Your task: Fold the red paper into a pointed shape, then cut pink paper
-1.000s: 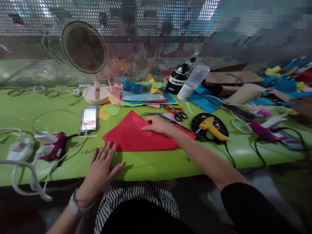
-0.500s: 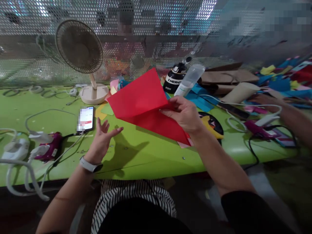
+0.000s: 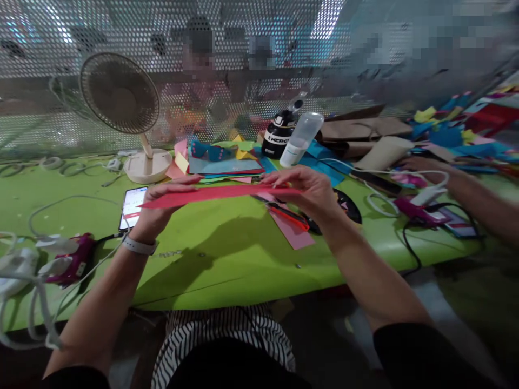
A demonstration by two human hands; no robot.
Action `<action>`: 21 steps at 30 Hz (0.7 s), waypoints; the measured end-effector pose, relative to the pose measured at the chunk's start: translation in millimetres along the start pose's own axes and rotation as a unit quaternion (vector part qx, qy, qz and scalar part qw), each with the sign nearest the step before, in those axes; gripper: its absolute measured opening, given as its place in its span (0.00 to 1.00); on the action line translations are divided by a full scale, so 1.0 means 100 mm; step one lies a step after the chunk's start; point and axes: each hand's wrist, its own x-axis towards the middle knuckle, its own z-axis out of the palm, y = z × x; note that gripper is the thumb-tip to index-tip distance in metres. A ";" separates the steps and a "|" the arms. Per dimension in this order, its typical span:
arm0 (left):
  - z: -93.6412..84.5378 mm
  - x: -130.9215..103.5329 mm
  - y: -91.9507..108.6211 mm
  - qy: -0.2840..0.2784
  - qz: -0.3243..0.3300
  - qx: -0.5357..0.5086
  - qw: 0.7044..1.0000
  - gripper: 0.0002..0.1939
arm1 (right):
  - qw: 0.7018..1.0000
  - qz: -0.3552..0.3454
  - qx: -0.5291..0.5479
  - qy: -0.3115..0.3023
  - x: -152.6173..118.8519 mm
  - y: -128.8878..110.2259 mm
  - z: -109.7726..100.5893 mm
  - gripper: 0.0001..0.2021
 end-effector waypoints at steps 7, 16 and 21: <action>-0.19 -0.41 -0.22 -0.300 -0.039 0.110 0.947 0.10 | 0.928 -0.112 -0.218 -0.280 -0.42 0.49 0.16 0.23; -0.22 -0.66 -0.41 -0.403 0.031 0.293 0.866 0.29 | 0.864 -0.075 -0.290 -0.405 -0.60 0.77 0.13 0.29; -0.20 -0.75 -0.32 -0.411 0.053 0.298 0.860 0.23 | 0.883 -0.072 -0.264 -0.382 -0.67 0.73 0.08 0.23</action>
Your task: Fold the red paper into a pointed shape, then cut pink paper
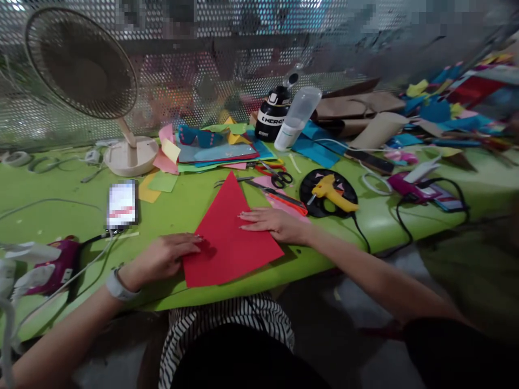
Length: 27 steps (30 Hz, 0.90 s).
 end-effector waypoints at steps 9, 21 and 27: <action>0.03 0.02 0.10 0.081 -0.102 -0.009 0.991 0.13 | 0.993 0.080 0.078 0.034 -0.10 -0.14 -0.04 0.17; 0.08 0.37 0.02 0.161 -0.325 0.085 0.928 0.17 | 0.920 0.346 0.001 0.186 0.29 -0.18 0.07 0.23; 0.14 0.36 0.00 0.099 -0.316 0.189 0.924 0.16 | 0.921 0.358 -0.081 0.128 0.39 -0.18 0.11 0.19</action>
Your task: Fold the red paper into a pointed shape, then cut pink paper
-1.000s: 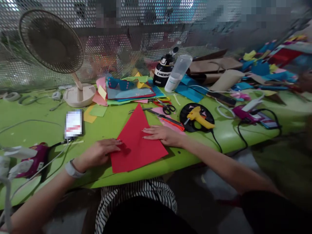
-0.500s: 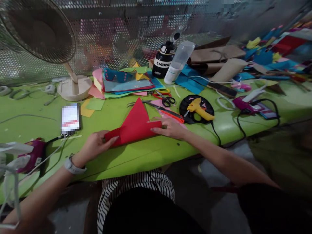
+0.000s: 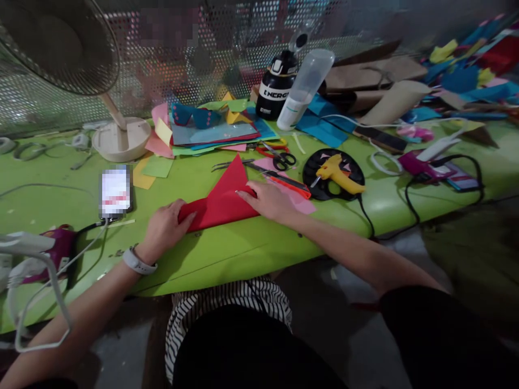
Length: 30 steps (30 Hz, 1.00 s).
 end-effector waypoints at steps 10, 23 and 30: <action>0.07 -0.15 0.40 0.052 0.249 0.089 0.963 0.33 | 0.998 0.015 -0.065 -0.020 0.02 -0.09 0.02 0.17; 0.29 -0.18 0.46 -0.031 0.239 0.041 0.970 0.42 | 0.999 0.025 0.028 -0.005 0.10 0.14 0.03 0.12; 0.29 -0.17 0.47 -0.032 0.243 0.046 0.968 0.41 | 0.999 0.029 -0.026 0.002 0.03 0.07 0.01 0.16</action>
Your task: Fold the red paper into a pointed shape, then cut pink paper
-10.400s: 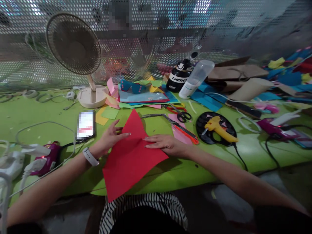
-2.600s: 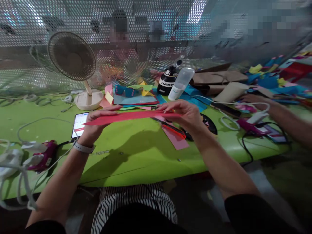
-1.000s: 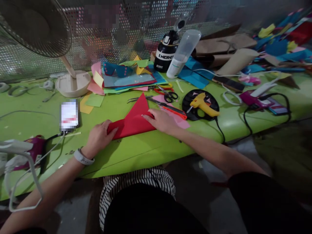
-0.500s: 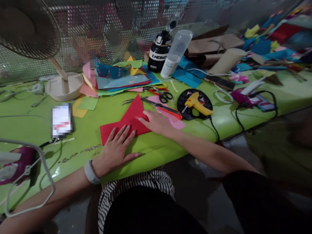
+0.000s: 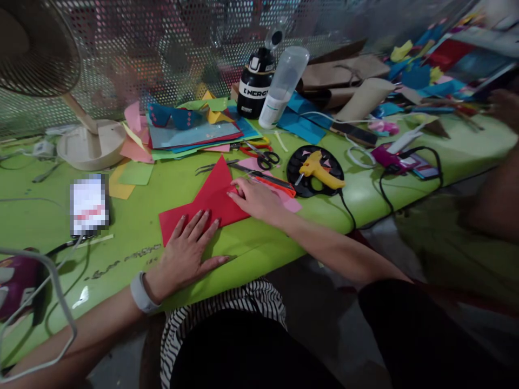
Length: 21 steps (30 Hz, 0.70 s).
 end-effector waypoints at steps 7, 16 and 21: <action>0.00 0.00 0.01 -0.001 -0.004 -0.007 1.000 0.41 | 0.997 -0.032 -0.038 0.059 -0.02 0.01 0.00 0.16; 0.00 -0.01 0.07 -0.029 -0.014 -0.033 0.999 0.43 | 0.947 -0.313 0.015 -0.074 -0.47 -0.28 0.01 0.38; -0.08 -0.02 0.02 -0.053 -0.005 -0.058 0.997 0.44 | 0.945 -0.314 -0.017 -0.087 -0.56 -0.25 0.20 0.42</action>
